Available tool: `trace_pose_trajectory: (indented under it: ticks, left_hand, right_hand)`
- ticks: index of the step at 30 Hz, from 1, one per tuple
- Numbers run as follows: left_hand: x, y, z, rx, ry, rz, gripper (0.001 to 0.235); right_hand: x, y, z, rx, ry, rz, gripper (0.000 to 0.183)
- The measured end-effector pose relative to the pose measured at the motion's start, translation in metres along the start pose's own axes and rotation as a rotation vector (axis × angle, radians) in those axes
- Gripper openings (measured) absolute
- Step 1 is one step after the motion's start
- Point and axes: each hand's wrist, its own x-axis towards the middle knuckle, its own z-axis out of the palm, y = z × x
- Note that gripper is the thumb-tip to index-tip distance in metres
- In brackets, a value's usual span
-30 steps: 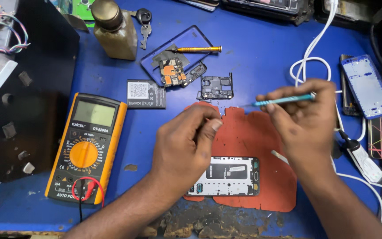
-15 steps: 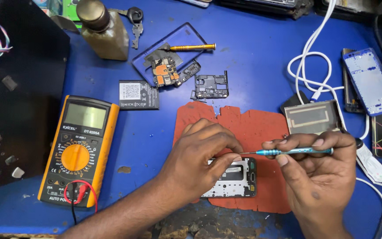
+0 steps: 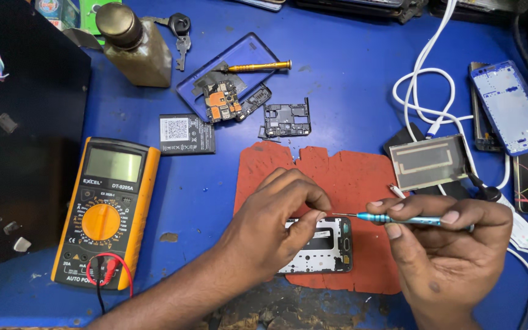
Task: The person uses a screwdriver to remove screws from the back of a disassembled smartphone. After removing the screws, the person connects a charging cable to the phone and observes the screen lighting up to show a charging indicator.
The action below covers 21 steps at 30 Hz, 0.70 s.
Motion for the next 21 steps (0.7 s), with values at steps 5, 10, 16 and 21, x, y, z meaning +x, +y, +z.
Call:
trace_pose_trajectory:
  ticks: [5,10,16,21]
  left_hand:
    - [0.001,-0.003,0.002,0.001,-0.007,0.008,0.009]
    - [0.000,-0.003,0.004,-0.010,-0.025,-0.010,0.009]
    - [0.000,-0.003,0.005,-0.089,-0.017,-0.095,0.009]
    - [0.001,-0.003,0.008,-0.210,-0.050,-0.231,0.012]
  right_hand:
    - [-0.001,0.000,0.001,-0.028,-0.009,-0.031,0.044]
    - [0.002,-0.004,0.005,-0.091,-0.022,-0.048,0.043]
    - [0.003,-0.009,0.010,-0.151,-0.030,-0.102,0.042]
    - [0.002,-0.008,0.011,-0.127,-0.040,-0.123,0.042]
